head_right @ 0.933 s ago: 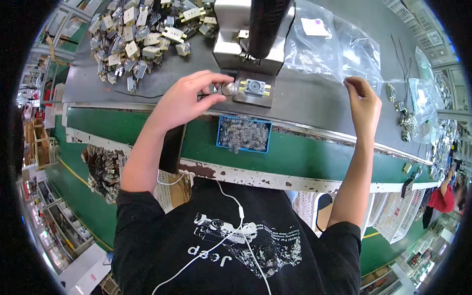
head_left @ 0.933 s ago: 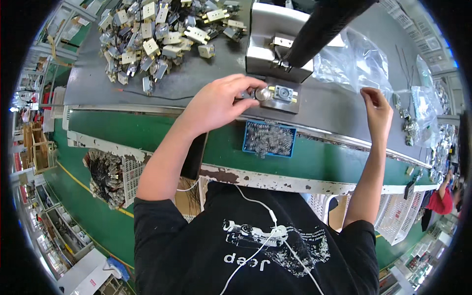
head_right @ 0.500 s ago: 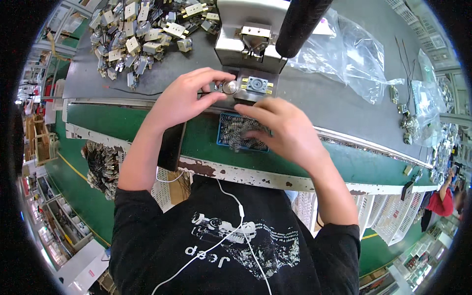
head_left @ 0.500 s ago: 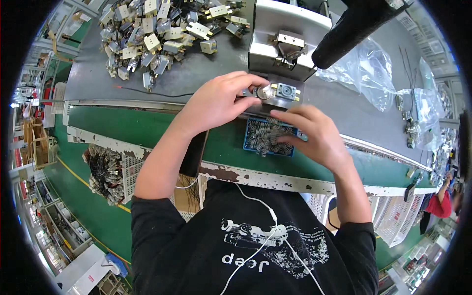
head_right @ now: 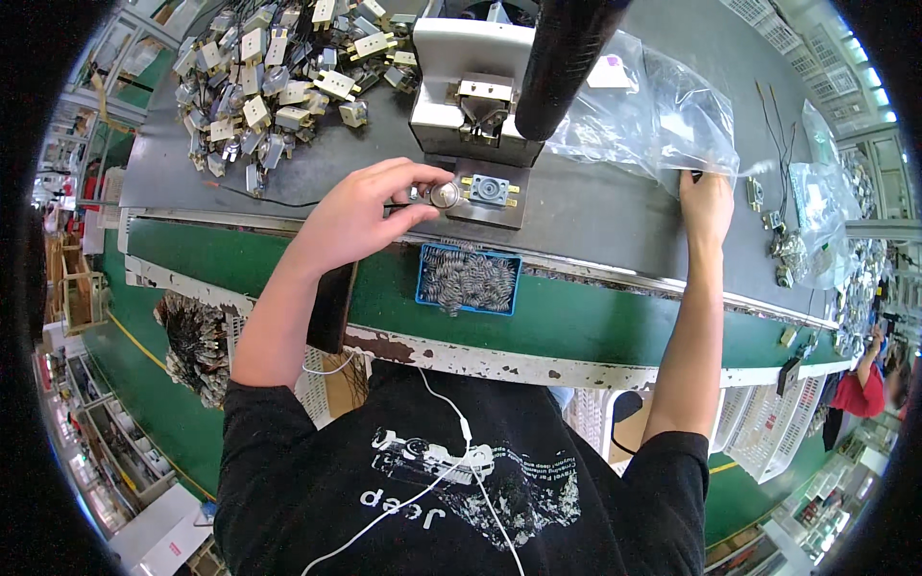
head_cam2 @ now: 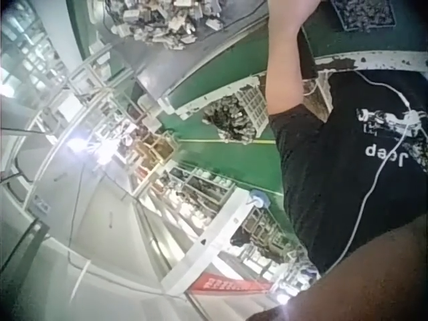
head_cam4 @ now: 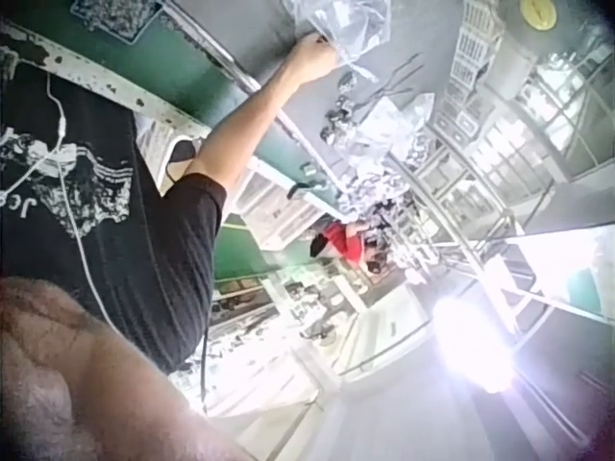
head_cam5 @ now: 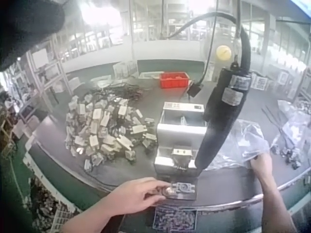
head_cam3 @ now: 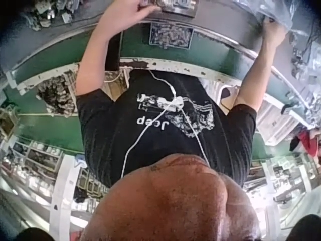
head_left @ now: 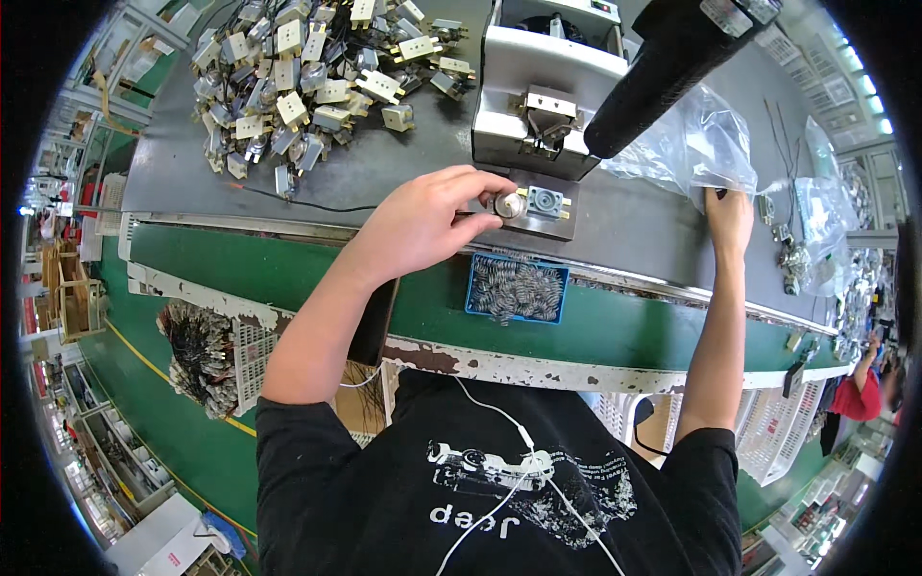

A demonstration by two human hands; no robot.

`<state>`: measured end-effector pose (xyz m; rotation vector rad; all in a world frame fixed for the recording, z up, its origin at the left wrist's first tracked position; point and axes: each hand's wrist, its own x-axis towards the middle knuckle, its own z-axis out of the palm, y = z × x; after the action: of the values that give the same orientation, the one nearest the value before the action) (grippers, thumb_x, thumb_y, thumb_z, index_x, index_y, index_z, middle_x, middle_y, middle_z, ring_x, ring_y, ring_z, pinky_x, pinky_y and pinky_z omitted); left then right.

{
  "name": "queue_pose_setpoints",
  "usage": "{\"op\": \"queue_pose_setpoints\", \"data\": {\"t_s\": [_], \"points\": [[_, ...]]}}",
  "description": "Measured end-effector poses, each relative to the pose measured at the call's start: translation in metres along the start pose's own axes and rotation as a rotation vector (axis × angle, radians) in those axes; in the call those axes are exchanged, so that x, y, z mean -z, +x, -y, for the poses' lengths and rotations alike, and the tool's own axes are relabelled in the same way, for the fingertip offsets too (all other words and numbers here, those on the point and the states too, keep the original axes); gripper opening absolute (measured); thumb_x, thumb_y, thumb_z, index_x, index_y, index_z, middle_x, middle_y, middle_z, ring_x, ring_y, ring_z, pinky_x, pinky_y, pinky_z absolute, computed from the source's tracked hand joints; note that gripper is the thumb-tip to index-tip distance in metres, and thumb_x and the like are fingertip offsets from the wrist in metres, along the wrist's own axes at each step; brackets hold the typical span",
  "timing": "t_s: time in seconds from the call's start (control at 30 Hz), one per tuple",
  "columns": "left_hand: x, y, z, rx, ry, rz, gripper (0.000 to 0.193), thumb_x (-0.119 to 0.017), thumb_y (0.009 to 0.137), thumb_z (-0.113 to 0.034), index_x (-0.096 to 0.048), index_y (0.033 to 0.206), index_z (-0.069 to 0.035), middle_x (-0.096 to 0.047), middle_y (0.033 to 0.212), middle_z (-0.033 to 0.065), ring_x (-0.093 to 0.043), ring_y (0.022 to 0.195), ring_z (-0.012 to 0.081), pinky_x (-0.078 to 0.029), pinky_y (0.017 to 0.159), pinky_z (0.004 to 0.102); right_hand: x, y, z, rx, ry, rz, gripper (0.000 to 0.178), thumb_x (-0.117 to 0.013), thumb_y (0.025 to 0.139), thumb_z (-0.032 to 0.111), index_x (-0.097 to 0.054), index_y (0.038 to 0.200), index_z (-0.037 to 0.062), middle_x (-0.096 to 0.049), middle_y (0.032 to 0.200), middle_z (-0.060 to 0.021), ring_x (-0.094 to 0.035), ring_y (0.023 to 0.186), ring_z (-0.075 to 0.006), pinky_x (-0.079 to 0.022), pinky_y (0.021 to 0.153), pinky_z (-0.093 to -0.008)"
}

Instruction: Assembling small electrical components using an electric screwdriver on a factory production line.

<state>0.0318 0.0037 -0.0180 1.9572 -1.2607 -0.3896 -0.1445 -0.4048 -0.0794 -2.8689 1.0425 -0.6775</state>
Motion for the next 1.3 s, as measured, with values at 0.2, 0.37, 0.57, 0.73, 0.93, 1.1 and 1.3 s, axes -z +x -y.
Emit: {"op": "queue_pose_setpoints", "data": {"t_s": [0.2, 0.37, 0.57, 0.73, 0.93, 1.1, 1.3], "points": [[0.001, -0.002, 0.004, 0.011, -0.007, -0.019, 0.037, -0.075, 0.083, -0.011, -0.067, 0.120, -0.009, -0.067, 0.101, 0.0047, -0.055, 0.072, 0.0163, -0.049, 0.067, 0.0300, 0.017, -0.006, -0.001, -0.014, 0.090, 0.109, 0.030, -0.069, 0.090, 0.026, -0.067, 0.103, -0.0004, -0.069, 0.100, -0.0197, -0.067, 0.083, -0.0357, -0.051, 0.076, -0.0431], [0.003, 0.002, 0.001, 0.019, 0.021, 0.005, 0.034, -0.073, 0.085, -0.016, -0.066, 0.118, -0.010, -0.067, 0.102, 0.0084, -0.068, 0.086, 0.0244, -0.054, 0.074, 0.0348, 0.035, -0.013, 0.015, -0.002, 0.187, 0.087, 0.026, -0.067, 0.091, 0.022, -0.067, 0.101, -0.0022, -0.068, 0.096, -0.0176, -0.065, 0.075, -0.0297, -0.052, 0.072, -0.0388], [0.000, 0.002, 0.001, -0.027, 0.088, -0.009, 0.032, -0.072, 0.086, -0.015, -0.065, 0.117, -0.011, -0.067, 0.102, 0.0078, -0.068, 0.086, 0.0248, -0.054, 0.074, 0.0355, 0.080, -0.034, 0.086, 0.298, 0.666, -0.061, 0.017, -0.064, 0.090, -0.005, -0.067, 0.106, 0.0007, -0.064, 0.098, -0.0026, -0.060, 0.082, -0.0061, -0.047, 0.068, -0.0196], [0.000, -0.001, 0.002, -0.052, 0.090, -0.055, 0.034, -0.073, 0.086, -0.014, -0.066, 0.119, -0.011, -0.066, 0.097, 0.0072, -0.064, 0.082, 0.0228, -0.052, 0.070, 0.0322, 0.084, -0.056, 0.178, 0.451, 0.857, 0.405, 0.017, -0.068, 0.089, -0.001, -0.068, 0.106, 0.0013, -0.067, 0.088, -0.0058, -0.063, 0.076, -0.0105, -0.049, 0.068, -0.0245], [0.000, -0.006, 0.005, -0.048, 0.089, -0.027, 0.036, -0.072, 0.086, -0.016, -0.066, 0.121, -0.011, -0.066, 0.099, 0.0082, -0.064, 0.082, 0.0241, -0.052, 0.072, 0.0334, 0.050, -0.065, 0.185, 0.281, 0.875, 0.599, 0.014, -0.063, 0.094, 0.004, -0.067, 0.107, 0.0009, -0.068, 0.095, -0.0063, -0.058, 0.069, -0.0111, -0.048, 0.065, -0.0262], [-0.003, -0.008, 0.009, -0.037, 0.077, -0.031, 0.037, -0.072, 0.086, -0.017, -0.066, 0.122, -0.011, -0.066, 0.100, 0.0085, -0.064, 0.083, 0.0244, -0.052, 0.073, 0.0339, 0.042, -0.066, 0.190, 0.359, 0.894, 0.545, 0.014, -0.063, 0.094, 0.003, -0.067, 0.107, 0.0007, -0.067, 0.101, -0.0061, -0.059, 0.073, -0.0127, -0.048, 0.065, -0.0280], [-0.003, -0.006, 0.010, -0.040, 0.070, -0.005, 0.034, -0.071, 0.087, -0.019, -0.066, 0.119, -0.010, -0.067, 0.102, 0.0090, -0.065, 0.088, 0.0271, -0.053, 0.077, 0.0370, 0.042, -0.065, 0.191, 0.461, 0.748, 0.452, 0.016, -0.065, 0.092, 0.004, -0.067, 0.108, 0.0018, -0.066, 0.102, -0.0095, -0.060, 0.075, -0.0189, -0.048, 0.065, -0.0301]]}}
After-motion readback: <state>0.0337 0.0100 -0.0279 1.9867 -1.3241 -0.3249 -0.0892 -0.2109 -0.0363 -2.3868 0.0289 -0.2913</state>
